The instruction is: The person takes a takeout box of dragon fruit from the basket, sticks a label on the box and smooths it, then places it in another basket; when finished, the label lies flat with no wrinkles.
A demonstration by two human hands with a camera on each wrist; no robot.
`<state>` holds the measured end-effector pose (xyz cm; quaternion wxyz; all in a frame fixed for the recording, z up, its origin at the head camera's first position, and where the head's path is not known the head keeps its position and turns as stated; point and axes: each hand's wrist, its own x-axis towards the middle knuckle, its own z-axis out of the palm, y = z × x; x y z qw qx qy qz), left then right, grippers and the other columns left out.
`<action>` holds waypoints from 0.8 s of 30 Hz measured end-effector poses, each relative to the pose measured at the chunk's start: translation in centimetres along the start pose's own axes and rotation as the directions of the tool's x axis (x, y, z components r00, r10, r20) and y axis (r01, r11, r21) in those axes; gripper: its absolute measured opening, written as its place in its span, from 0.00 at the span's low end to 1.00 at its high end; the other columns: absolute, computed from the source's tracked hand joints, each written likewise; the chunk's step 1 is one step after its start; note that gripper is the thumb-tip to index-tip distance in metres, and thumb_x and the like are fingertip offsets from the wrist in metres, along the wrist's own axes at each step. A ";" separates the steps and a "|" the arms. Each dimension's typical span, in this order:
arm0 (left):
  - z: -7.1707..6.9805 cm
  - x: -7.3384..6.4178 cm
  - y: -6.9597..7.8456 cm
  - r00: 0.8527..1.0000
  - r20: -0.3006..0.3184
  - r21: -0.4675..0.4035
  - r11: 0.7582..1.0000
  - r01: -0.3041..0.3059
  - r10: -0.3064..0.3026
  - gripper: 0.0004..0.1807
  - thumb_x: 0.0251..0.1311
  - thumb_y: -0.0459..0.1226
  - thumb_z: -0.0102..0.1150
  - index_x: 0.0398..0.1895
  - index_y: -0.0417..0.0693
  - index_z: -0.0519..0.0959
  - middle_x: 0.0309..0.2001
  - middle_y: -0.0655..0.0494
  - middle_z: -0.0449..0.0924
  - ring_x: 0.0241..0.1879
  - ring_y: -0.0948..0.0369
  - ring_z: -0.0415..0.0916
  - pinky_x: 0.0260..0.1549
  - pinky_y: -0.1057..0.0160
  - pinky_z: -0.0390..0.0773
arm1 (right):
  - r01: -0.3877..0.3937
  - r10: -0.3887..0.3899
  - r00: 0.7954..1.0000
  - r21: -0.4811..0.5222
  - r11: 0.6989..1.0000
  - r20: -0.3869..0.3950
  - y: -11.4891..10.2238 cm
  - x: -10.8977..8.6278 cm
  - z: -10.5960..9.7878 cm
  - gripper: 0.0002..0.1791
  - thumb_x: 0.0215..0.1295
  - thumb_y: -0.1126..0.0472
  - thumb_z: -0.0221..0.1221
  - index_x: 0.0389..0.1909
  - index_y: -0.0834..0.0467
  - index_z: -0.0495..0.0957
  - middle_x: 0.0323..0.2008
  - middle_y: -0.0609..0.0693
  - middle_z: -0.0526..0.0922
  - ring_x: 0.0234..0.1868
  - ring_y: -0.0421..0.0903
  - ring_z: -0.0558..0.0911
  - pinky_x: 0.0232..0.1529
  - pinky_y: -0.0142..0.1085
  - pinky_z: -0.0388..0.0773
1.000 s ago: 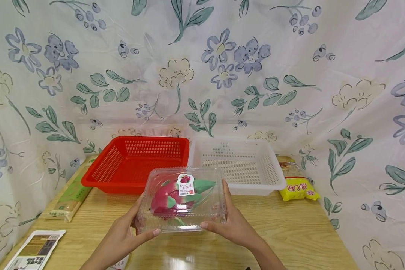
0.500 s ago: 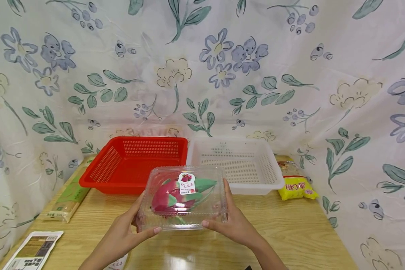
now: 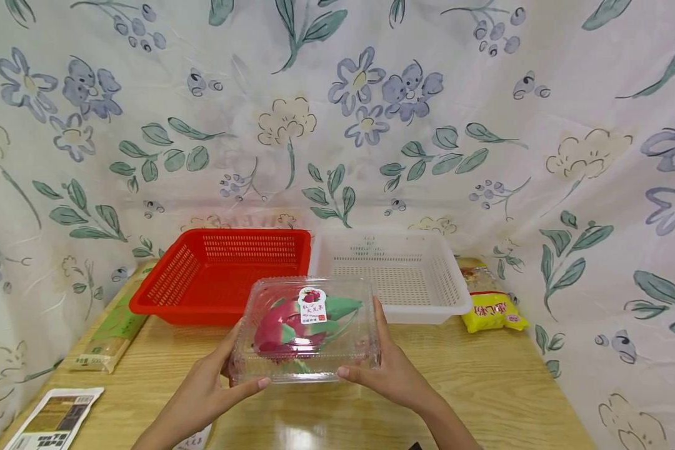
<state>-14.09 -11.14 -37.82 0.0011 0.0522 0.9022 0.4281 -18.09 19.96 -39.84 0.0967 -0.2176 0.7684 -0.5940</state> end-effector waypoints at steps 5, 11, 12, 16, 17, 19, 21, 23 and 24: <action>0.1 0.1 0.0 1.000 -0.007 0.015 1.000 0.016 -0.016 0.59 0.45 0.55 0.76 0.79 0.64 0.51 0.26 0.61 0.70 0.27 0.65 0.69 0.24 0.68 0.72 | -0.009 0.009 1.000 0.002 1.000 -0.003 0.1 0.0 -0.1 0.64 0.61 0.56 0.68 0.76 0.30 0.25 0.77 0.65 0.41 0.63 0.63 0.71 0.58 0.58 0.73; 0.3 0.4 0.2 0.999 -0.001 0.012 0.999 0.035 -0.035 0.59 0.45 0.55 0.76 0.79 0.64 0.51 0.27 0.60 0.70 0.27 0.64 0.69 0.24 0.68 0.72 | -0.029 0.029 0.999 -0.009 1.000 -0.019 0.2 0.1 -0.3 0.64 0.61 0.56 0.68 0.77 0.34 0.24 0.77 0.66 0.42 0.64 0.62 0.70 0.59 0.59 0.71; 0.2 0.5 0.3 0.999 0.002 0.015 0.999 0.036 -0.036 0.59 0.45 0.56 0.76 0.79 0.65 0.51 0.27 0.60 0.70 0.28 0.64 0.69 0.24 0.68 0.72 | -0.028 0.028 0.999 -0.010 1.000 -0.020 0.2 0.1 -0.3 0.64 0.61 0.56 0.68 0.77 0.35 0.24 0.77 0.66 0.40 0.64 0.63 0.70 0.60 0.60 0.71; 0.3 0.6 0.4 1.000 0.008 0.016 1.000 0.021 -0.021 0.59 0.46 0.55 0.75 0.80 0.64 0.50 0.26 0.60 0.70 0.27 0.65 0.68 0.24 0.68 0.71 | -0.020 0.020 1.000 -0.014 1.000 -0.024 0.3 0.1 -0.4 0.64 0.61 0.57 0.67 0.77 0.34 0.24 0.78 0.63 0.32 0.66 0.65 0.68 0.61 0.64 0.67; 0.3 0.6 0.4 1.000 0.008 0.015 1.000 0.016 -0.016 0.59 0.47 0.55 0.75 0.80 0.63 0.50 0.26 0.60 0.70 0.27 0.65 0.68 0.24 0.68 0.71 | -0.019 0.019 1.000 -0.015 1.000 -0.024 0.3 0.1 -0.4 0.64 0.61 0.57 0.67 0.77 0.33 0.24 0.78 0.63 0.31 0.66 0.65 0.68 0.61 0.65 0.66; 0.3 0.7 0.4 1.000 0.007 0.019 1.000 0.016 -0.016 0.59 0.46 0.55 0.76 0.80 0.64 0.50 0.26 0.61 0.70 0.27 0.65 0.68 0.24 0.68 0.71 | -0.019 0.019 1.000 -0.014 1.000 -0.025 0.3 0.1 -0.5 0.64 0.61 0.56 0.67 0.76 0.30 0.24 0.78 0.62 0.28 0.66 0.65 0.67 0.61 0.66 0.66; 0.4 0.8 0.4 1.000 0.005 0.022 1.000 0.018 -0.018 0.59 0.46 0.55 0.76 0.79 0.65 0.50 0.26 0.61 0.70 0.27 0.65 0.69 0.24 0.68 0.71 | -0.020 0.020 1.000 -0.010 1.000 -0.024 0.3 0.1 -0.5 0.63 0.61 0.56 0.67 0.76 0.29 0.24 0.78 0.62 0.28 0.66 0.65 0.67 0.60 0.66 0.67; 0.4 0.8 0.3 1.000 0.002 0.024 1.000 0.010 -0.010 0.59 0.45 0.55 0.76 0.79 0.65 0.50 0.26 0.61 0.70 0.26 0.65 0.69 0.24 0.68 0.71 | -0.020 0.020 0.999 -0.002 1.000 -0.025 0.4 0.1 -0.6 0.63 0.61 0.56 0.67 0.75 0.28 0.24 0.78 0.63 0.29 0.65 0.65 0.68 0.59 0.65 0.68; 0.5 0.8 0.3 1.000 0.002 0.025 1.000 0.005 -0.005 0.59 0.45 0.55 0.76 0.79 0.65 0.50 0.26 0.61 0.70 0.26 0.65 0.69 0.24 0.68 0.71 | -0.020 0.020 0.999 0.003 1.000 -0.025 0.4 0.1 -0.6 0.63 0.61 0.57 0.67 0.76 0.28 0.24 0.78 0.64 0.30 0.65 0.65 0.68 0.59 0.64 0.70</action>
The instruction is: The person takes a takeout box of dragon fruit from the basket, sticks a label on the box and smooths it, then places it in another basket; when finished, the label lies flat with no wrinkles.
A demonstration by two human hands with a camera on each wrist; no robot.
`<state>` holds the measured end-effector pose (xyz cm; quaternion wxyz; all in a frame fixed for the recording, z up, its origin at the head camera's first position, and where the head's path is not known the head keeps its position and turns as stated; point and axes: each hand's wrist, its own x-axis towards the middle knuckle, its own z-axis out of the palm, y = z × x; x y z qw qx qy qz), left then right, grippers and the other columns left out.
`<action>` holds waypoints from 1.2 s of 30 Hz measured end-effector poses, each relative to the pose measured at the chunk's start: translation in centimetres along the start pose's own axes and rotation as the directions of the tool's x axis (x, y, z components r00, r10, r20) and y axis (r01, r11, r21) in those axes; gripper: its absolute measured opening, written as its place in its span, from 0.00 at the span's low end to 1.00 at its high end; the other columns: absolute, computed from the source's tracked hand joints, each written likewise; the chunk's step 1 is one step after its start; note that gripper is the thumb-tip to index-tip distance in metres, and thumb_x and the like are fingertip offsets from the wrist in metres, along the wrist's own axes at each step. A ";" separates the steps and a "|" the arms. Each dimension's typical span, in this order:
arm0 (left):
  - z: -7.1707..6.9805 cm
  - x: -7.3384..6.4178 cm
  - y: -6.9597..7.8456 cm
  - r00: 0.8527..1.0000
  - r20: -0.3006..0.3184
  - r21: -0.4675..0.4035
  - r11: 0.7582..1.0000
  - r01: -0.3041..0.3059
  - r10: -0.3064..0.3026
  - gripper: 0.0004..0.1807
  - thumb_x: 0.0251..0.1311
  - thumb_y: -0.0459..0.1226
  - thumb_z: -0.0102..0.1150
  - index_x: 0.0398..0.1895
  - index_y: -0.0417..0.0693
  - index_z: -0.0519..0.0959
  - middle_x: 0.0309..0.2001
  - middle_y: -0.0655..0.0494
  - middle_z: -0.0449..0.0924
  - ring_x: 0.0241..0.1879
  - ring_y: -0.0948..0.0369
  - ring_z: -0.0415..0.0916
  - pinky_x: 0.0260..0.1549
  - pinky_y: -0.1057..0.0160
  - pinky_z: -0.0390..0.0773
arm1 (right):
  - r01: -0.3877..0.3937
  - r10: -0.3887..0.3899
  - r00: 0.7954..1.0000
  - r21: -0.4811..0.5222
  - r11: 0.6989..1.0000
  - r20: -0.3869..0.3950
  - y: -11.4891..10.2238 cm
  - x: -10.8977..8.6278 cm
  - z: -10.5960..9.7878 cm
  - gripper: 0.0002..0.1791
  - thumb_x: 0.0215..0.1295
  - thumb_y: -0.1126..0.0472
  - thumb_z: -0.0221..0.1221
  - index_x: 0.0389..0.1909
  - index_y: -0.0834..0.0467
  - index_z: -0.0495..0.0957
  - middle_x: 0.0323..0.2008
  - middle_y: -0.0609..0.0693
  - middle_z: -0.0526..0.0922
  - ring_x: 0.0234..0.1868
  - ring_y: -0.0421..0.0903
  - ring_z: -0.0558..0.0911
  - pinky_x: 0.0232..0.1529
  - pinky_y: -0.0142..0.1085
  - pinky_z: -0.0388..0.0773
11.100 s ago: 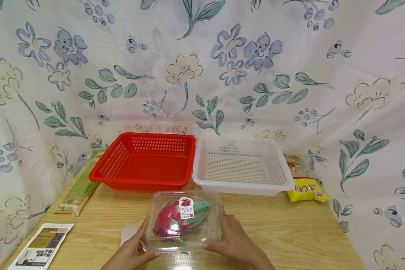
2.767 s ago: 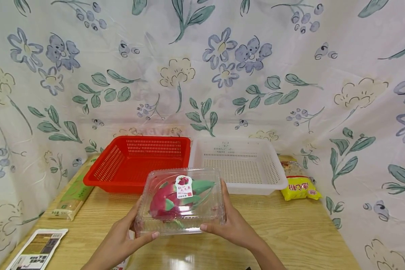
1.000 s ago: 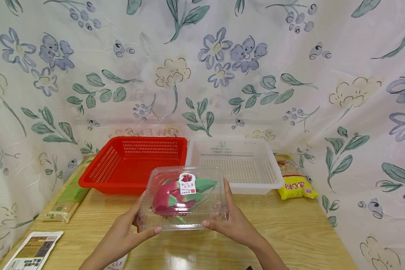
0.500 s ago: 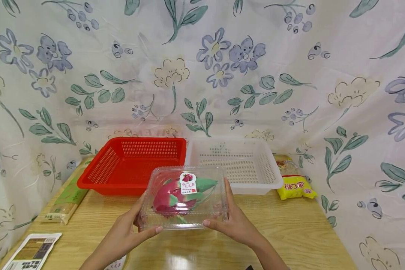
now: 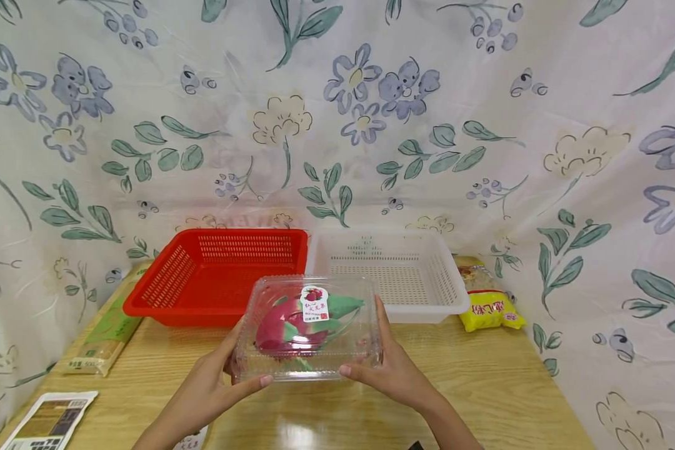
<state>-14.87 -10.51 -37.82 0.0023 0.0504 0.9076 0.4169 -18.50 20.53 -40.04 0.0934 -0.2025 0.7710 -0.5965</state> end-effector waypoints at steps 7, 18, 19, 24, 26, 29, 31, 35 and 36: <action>0.0 0.1 -0.1 0.999 -0.010 -0.004 0.999 -0.047 0.047 0.59 0.46 0.56 0.75 0.79 0.61 0.52 0.26 0.62 0.70 0.25 0.67 0.68 0.24 0.69 0.70 | -0.001 0.001 1.000 0.001 1.000 -0.005 0.1 0.1 -0.2 0.64 0.61 0.57 0.68 0.76 0.28 0.24 0.77 0.66 0.36 0.63 0.64 0.70 0.55 0.56 0.75; 0.1 0.6 -0.3 0.999 -0.013 -0.001 0.999 -0.053 0.053 0.59 0.45 0.56 0.75 0.79 0.60 0.52 0.25 0.62 0.70 0.25 0.66 0.68 0.24 0.69 0.70 | -0.016 0.016 1.000 -0.012 1.000 -0.015 0.1 0.2 -0.3 0.64 0.60 0.56 0.68 0.78 0.36 0.23 0.77 0.64 0.34 0.64 0.63 0.70 0.57 0.60 0.73; 0.2 0.6 -0.3 0.999 -0.013 0.000 0.999 -0.051 0.051 0.59 0.45 0.56 0.75 0.79 0.60 0.52 0.25 0.62 0.70 0.25 0.66 0.68 0.24 0.69 0.70 | -0.017 0.017 1.000 -0.009 1.000 -0.017 0.1 0.2 -0.3 0.64 0.61 0.56 0.68 0.77 0.35 0.24 0.78 0.64 0.34 0.63 0.63 0.70 0.56 0.58 0.74; 0.3 0.7 -0.3 0.998 -0.009 -0.001 0.998 -0.055 0.055 0.59 0.45 0.56 0.75 0.79 0.62 0.51 0.25 0.62 0.70 0.25 0.66 0.68 0.25 0.69 0.70 | -0.023 0.023 0.999 -0.014 1.000 -0.027 0.3 0.1 -0.4 0.63 0.61 0.57 0.67 0.76 0.30 0.24 0.78 0.64 0.32 0.64 0.64 0.69 0.57 0.59 0.73; 0.4 0.9 -0.3 0.998 -0.008 0.003 0.998 -0.063 0.063 0.59 0.45 0.57 0.75 0.79 0.62 0.51 0.25 0.63 0.69 0.25 0.66 0.68 0.25 0.69 0.70 | -0.023 0.022 0.999 -0.027 0.999 -0.033 0.4 0.1 -0.5 0.63 0.61 0.56 0.67 0.76 0.29 0.25 0.78 0.63 0.30 0.65 0.64 0.69 0.58 0.63 0.70; 0.5 1.1 -0.2 0.997 -0.006 0.005 0.997 -0.077 0.077 0.59 0.45 0.57 0.75 0.79 0.62 0.51 0.25 0.63 0.69 0.25 0.67 0.68 0.25 0.69 0.70 | -0.021 0.019 0.999 -0.041 0.999 -0.043 0.5 0.1 -0.7 0.64 0.60 0.56 0.68 0.76 0.29 0.25 0.78 0.64 0.31 0.64 0.64 0.69 0.58 0.65 0.68; 0.6 1.2 0.0 0.997 -0.003 0.007 0.997 -0.077 0.077 0.59 0.46 0.57 0.75 0.79 0.63 0.51 0.25 0.63 0.69 0.25 0.67 0.68 0.25 0.69 0.70 | -0.021 0.019 0.999 -0.038 0.999 -0.045 0.5 0.1 -0.8 0.64 0.60 0.56 0.68 0.76 0.29 0.25 0.78 0.65 0.32 0.63 0.63 0.71 0.58 0.64 0.69; 0.7 1.5 0.1 0.997 0.006 0.005 0.997 -0.072 0.072 0.59 0.46 0.57 0.74 0.80 0.63 0.50 0.25 0.62 0.69 0.26 0.66 0.68 0.25 0.69 0.71 | -0.018 0.017 0.999 -0.029 0.999 -0.041 0.5 0.1 -1.1 0.64 0.61 0.56 0.68 0.76 0.30 0.24 0.77 0.66 0.36 0.63 0.63 0.71 0.58 0.61 0.70; 0.7 1.5 0.1 0.997 0.007 0.003 0.997 -0.072 0.071 0.59 0.46 0.57 0.75 0.80 0.63 0.51 0.25 0.62 0.69 0.26 0.66 0.68 0.24 0.69 0.71 | -0.017 0.016 0.999 -0.025 1.000 -0.039 0.5 0.1 -1.2 0.64 0.61 0.56 0.68 0.77 0.31 0.24 0.77 0.66 0.36 0.63 0.63 0.71 0.58 0.60 0.70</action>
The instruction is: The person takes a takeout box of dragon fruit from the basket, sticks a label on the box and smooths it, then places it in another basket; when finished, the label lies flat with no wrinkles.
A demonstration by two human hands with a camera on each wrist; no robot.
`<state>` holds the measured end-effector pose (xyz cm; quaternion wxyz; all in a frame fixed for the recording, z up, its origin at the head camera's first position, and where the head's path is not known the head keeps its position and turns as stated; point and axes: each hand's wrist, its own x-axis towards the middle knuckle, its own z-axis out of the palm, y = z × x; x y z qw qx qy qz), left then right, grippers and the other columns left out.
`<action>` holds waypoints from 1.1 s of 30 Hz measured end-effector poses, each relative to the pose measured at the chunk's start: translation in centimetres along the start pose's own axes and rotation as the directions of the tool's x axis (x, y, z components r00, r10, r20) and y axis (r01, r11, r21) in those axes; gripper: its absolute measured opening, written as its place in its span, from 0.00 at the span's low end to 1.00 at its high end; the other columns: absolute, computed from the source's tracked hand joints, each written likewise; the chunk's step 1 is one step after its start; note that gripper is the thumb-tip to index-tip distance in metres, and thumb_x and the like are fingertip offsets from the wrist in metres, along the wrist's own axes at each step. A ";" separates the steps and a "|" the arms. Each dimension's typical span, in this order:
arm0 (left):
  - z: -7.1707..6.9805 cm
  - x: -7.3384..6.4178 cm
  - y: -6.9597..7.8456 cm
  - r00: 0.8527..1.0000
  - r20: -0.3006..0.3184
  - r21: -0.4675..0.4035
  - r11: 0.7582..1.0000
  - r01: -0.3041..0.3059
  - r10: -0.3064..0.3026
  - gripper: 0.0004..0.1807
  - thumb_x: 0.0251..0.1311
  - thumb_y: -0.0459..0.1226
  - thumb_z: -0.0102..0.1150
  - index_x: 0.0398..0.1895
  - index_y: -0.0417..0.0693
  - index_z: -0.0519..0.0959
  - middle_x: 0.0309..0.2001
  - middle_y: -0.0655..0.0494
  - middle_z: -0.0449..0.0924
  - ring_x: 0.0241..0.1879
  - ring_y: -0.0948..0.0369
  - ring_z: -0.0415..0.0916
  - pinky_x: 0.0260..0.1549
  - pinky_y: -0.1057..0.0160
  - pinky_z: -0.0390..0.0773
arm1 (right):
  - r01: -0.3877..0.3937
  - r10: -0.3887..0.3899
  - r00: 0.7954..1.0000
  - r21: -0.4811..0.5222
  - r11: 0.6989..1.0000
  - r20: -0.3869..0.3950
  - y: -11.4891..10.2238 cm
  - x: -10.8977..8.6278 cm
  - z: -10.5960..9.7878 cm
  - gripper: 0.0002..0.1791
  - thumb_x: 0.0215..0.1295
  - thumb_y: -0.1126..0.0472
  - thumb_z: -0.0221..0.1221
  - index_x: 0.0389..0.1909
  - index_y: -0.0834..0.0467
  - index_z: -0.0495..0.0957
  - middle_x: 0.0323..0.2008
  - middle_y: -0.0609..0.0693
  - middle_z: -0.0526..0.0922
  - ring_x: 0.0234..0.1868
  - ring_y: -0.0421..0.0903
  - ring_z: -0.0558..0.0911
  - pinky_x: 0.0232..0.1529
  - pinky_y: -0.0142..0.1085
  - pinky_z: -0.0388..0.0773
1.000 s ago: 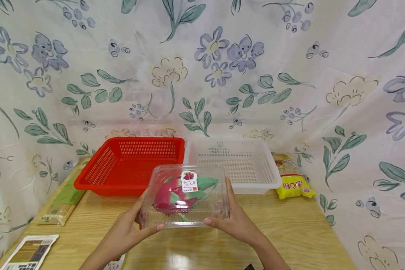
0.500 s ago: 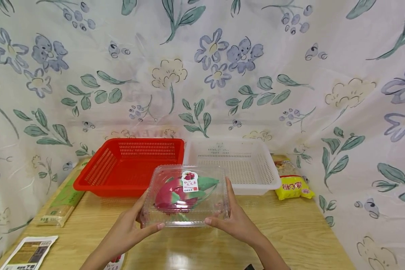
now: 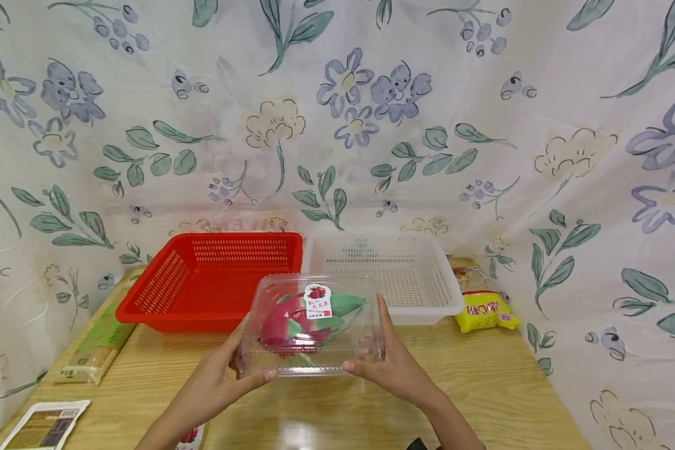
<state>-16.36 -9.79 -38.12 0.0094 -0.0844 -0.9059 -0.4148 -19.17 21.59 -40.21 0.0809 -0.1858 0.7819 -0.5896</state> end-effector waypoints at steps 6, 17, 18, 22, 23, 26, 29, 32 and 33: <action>0.0 0.1 -0.1 1.000 -0.003 -0.005 1.000 -0.022 0.022 0.58 0.47 0.56 0.74 0.79 0.63 0.51 0.25 0.62 0.70 0.26 0.66 0.68 0.24 0.68 0.71 | 0.008 -0.008 1.000 0.036 0.999 0.016 0.1 0.1 -0.2 0.63 0.62 0.57 0.67 0.76 0.31 0.24 0.77 0.65 0.34 0.63 0.64 0.70 0.56 0.54 0.73; 0.2 0.7 0.2 0.998 -0.013 0.003 0.998 -0.057 0.057 0.59 0.47 0.57 0.74 0.80 0.60 0.50 0.25 0.62 0.69 0.26 0.66 0.68 0.25 0.69 0.71 | 0.021 -0.023 0.999 0.062 0.998 0.038 0.5 0.4 -0.8 0.62 0.64 0.58 0.64 0.76 0.32 0.22 0.77 0.67 0.34 0.60 0.63 0.74 0.50 0.43 0.80; 0.2 0.7 0.2 0.998 -0.013 0.003 0.998 -0.057 0.057 0.59 0.47 0.57 0.74 0.80 0.60 0.50 0.25 0.62 0.69 0.26 0.66 0.68 0.25 0.69 0.71 | 0.015 -0.017 0.999 0.064 0.998 0.040 0.5 0.4 -0.8 0.62 0.64 0.58 0.64 0.76 0.31 0.22 0.77 0.66 0.31 0.58 0.62 0.75 0.48 0.42 0.80; 0.2 0.9 0.2 0.998 -0.017 0.002 0.998 -0.060 0.060 0.59 0.47 0.56 0.75 0.80 0.60 0.51 0.25 0.62 0.70 0.26 0.66 0.68 0.25 0.69 0.71 | 0.005 -0.008 0.999 0.059 0.998 0.038 0.5 0.6 -1.0 0.61 0.64 0.57 0.64 0.76 0.31 0.22 0.77 0.60 0.22 0.59 0.62 0.74 0.49 0.44 0.80; 0.3 0.9 0.1 0.998 -0.019 0.002 0.998 -0.062 0.062 0.59 0.47 0.56 0.75 0.80 0.60 0.51 0.25 0.62 0.70 0.26 0.65 0.68 0.25 0.69 0.71 | 0.006 -0.008 0.999 0.056 0.998 0.033 0.5 0.7 -1.0 0.62 0.64 0.57 0.64 0.76 0.32 0.22 0.77 0.60 0.21 0.60 0.63 0.73 0.50 0.45 0.79; 0.4 1.1 0.0 0.997 -0.025 0.000 0.998 -0.067 0.067 0.59 0.47 0.57 0.74 0.80 0.61 0.50 0.25 0.61 0.70 0.27 0.65 0.68 0.25 0.68 0.71 | 0.009 -0.009 1.000 0.041 0.999 0.014 0.5 0.9 -1.1 0.62 0.63 0.56 0.65 0.77 0.35 0.23 0.78 0.60 0.24 0.64 0.64 0.70 0.54 0.48 0.77; 0.5 1.3 0.0 0.997 -0.028 0.003 0.998 -0.067 0.067 0.59 0.47 0.58 0.74 0.80 0.60 0.50 0.26 0.61 0.70 0.27 0.65 0.68 0.25 0.68 0.71 | -0.002 0.002 1.000 0.019 1.000 -0.005 0.5 1.1 -1.1 0.63 0.61 0.55 0.67 0.78 0.38 0.24 0.78 0.59 0.25 0.65 0.65 0.69 0.56 0.52 0.76; 0.6 1.4 0.0 0.998 -0.028 0.011 0.998 -0.059 0.060 0.59 0.47 0.58 0.74 0.80 0.57 0.50 0.26 0.61 0.70 0.27 0.65 0.68 0.26 0.68 0.71 | -0.020 0.020 1.000 -0.007 1.000 -0.017 0.5 1.1 -1.2 0.64 0.60 0.53 0.68 0.78 0.39 0.25 0.78 0.58 0.25 0.67 0.68 0.66 0.56 0.56 0.76; 0.6 1.4 0.0 0.998 -0.026 0.012 0.998 -0.057 0.057 0.59 0.47 0.58 0.73 0.80 0.57 0.50 0.26 0.61 0.70 0.27 0.65 0.68 0.26 0.68 0.71 | -0.025 0.025 1.000 -0.007 1.000 -0.015 0.5 1.1 -1.2 0.64 0.60 0.53 0.68 0.78 0.38 0.26 0.79 0.61 0.31 0.66 0.68 0.67 0.55 0.57 0.76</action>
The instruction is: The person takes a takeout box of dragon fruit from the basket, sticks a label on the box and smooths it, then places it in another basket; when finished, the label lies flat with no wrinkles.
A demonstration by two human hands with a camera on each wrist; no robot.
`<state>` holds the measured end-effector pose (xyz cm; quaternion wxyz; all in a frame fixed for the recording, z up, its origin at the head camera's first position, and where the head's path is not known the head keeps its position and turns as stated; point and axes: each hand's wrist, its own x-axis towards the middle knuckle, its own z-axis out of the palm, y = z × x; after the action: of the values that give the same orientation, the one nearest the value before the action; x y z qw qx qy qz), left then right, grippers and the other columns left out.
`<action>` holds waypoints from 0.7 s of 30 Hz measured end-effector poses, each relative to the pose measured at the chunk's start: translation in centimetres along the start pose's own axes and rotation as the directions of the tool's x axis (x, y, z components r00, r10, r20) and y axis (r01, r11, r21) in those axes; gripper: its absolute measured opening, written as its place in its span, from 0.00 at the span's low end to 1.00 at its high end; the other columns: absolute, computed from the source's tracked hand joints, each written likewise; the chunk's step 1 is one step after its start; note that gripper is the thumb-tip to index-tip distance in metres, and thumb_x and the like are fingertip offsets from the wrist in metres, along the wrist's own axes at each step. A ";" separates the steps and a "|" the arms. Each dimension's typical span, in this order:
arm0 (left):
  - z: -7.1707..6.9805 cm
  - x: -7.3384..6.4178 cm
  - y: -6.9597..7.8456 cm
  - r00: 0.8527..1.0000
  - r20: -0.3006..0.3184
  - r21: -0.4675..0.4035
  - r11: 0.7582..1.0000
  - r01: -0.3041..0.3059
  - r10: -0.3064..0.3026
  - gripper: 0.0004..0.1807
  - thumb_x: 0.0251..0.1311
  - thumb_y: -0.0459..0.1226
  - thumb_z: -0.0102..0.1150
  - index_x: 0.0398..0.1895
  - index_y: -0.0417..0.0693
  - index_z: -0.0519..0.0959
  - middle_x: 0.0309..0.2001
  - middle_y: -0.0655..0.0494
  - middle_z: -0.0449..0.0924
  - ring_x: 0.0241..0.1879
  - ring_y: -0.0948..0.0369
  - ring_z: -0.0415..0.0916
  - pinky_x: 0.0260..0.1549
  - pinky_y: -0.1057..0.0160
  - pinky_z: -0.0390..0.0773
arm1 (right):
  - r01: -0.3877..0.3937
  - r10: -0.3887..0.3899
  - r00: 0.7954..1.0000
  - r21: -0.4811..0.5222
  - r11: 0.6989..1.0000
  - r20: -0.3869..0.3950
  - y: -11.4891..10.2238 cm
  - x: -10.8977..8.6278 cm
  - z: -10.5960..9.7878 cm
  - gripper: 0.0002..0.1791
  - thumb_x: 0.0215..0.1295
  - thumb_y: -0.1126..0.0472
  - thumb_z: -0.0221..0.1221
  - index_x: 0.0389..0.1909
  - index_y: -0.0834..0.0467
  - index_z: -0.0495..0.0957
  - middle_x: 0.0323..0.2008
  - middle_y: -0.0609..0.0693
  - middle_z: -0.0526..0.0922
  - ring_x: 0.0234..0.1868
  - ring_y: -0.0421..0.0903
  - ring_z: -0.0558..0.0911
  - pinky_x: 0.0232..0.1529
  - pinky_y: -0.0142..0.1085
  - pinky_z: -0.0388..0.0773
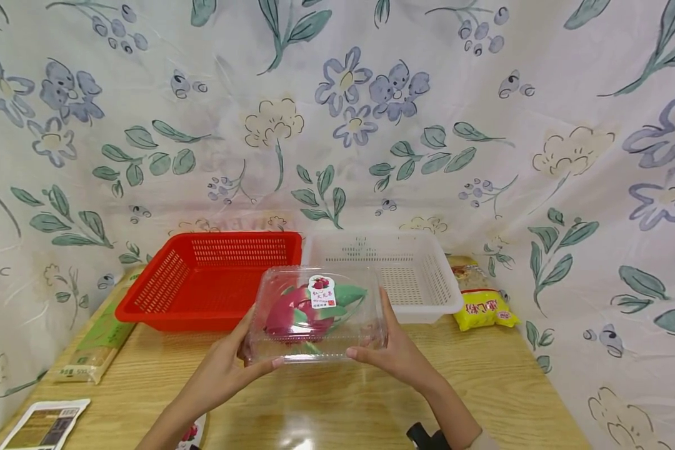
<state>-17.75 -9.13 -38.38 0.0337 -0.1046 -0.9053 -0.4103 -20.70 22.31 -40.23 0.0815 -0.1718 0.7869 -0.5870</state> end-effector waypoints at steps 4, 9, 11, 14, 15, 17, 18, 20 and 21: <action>0.0 0.3 0.0 1.000 0.009 -0.009 1.000 0.002 -0.002 0.59 0.48 0.58 0.73 0.80 0.57 0.49 0.25 0.61 0.70 0.26 0.64 0.68 0.25 0.68 0.70 | -0.008 0.008 1.000 0.020 1.000 0.009 -0.1 0.0 -0.1 0.63 0.60 0.53 0.68 0.78 0.37 0.26 0.75 0.69 0.50 0.62 0.66 0.73 0.52 0.54 0.79; 0.0 0.7 0.1 1.000 0.014 -0.022 1.000 -0.006 0.006 0.60 0.48 0.57 0.74 0.80 0.59 0.49 0.25 0.59 0.69 0.26 0.63 0.67 0.24 0.68 0.70 | -0.013 0.012 1.000 0.063 0.998 0.010 -0.1 0.2 -0.2 0.63 0.60 0.53 0.68 0.79 0.38 0.27 0.63 0.71 0.68 0.54 0.58 0.81 0.47 0.47 0.82; 0.0 0.9 0.2 1.000 0.017 -0.025 1.000 -0.004 0.004 0.60 0.47 0.57 0.74 0.80 0.58 0.49 0.26 0.59 0.69 0.26 0.63 0.67 0.25 0.68 0.70 | -0.019 0.019 1.000 0.057 0.998 -0.001 -0.1 0.3 -0.2 0.63 0.60 0.52 0.68 0.79 0.38 0.28 0.63 0.71 0.69 0.53 0.56 0.81 0.47 0.46 0.82; -0.1 1.1 0.3 1.000 0.021 -0.021 1.000 -0.001 0.002 0.60 0.47 0.57 0.74 0.80 0.60 0.48 0.26 0.58 0.68 0.27 0.63 0.67 0.24 0.67 0.69 | -0.030 0.031 0.999 0.052 0.998 -0.018 0.0 0.5 -0.3 0.64 0.58 0.51 0.69 0.79 0.39 0.28 0.62 0.70 0.70 0.53 0.56 0.82 0.48 0.48 0.82; -0.1 1.2 0.4 1.000 0.023 -0.022 1.000 -0.002 0.002 0.60 0.48 0.57 0.74 0.80 0.61 0.48 0.26 0.58 0.68 0.27 0.63 0.67 0.24 0.67 0.69 | -0.034 0.036 0.999 0.054 0.998 -0.020 0.0 0.5 -0.3 0.64 0.58 0.51 0.69 0.79 0.40 0.28 0.62 0.70 0.70 0.53 0.56 0.82 0.48 0.48 0.82; -0.1 1.3 0.4 1.000 0.024 -0.022 1.000 -0.004 0.005 0.60 0.48 0.57 0.74 0.80 0.62 0.47 0.26 0.58 0.68 0.27 0.62 0.67 0.24 0.67 0.69 | -0.036 0.037 0.999 0.058 0.998 -0.026 0.0 0.6 -0.4 0.64 0.58 0.51 0.70 0.79 0.40 0.28 0.62 0.70 0.69 0.53 0.57 0.82 0.49 0.49 0.82; -0.1 1.4 0.5 1.000 0.024 -0.025 1.000 -0.008 0.008 0.60 0.48 0.57 0.74 0.80 0.63 0.47 0.27 0.58 0.69 0.27 0.62 0.67 0.24 0.67 0.69 | -0.036 0.038 0.999 0.063 0.997 -0.027 0.0 0.7 -0.4 0.64 0.58 0.51 0.70 0.79 0.40 0.28 0.62 0.70 0.69 0.53 0.58 0.82 0.49 0.49 0.82; -0.1 1.5 0.5 1.000 0.026 -0.033 0.999 -0.012 0.013 0.60 0.48 0.57 0.74 0.80 0.65 0.47 0.28 0.57 0.70 0.28 0.62 0.67 0.24 0.67 0.69 | -0.033 0.035 0.999 0.068 0.997 -0.028 0.1 0.8 -0.4 0.64 0.58 0.51 0.70 0.79 0.40 0.29 0.63 0.71 0.68 0.54 0.58 0.81 0.49 0.50 0.81; -0.1 1.6 0.5 1.000 0.027 -0.038 0.999 -0.013 0.014 0.60 0.48 0.56 0.74 0.80 0.65 0.47 0.29 0.56 0.71 0.28 0.61 0.67 0.24 0.67 0.69 | -0.032 0.034 0.999 0.073 0.997 -0.026 0.1 0.8 -0.4 0.64 0.58 0.51 0.70 0.79 0.40 0.29 0.63 0.71 0.68 0.55 0.59 0.81 0.50 0.50 0.81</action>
<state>-19.19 -8.69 -37.72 0.0222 -0.1166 -0.8971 -0.4256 -21.61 22.43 -40.12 0.0865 -0.1478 0.7689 -0.6160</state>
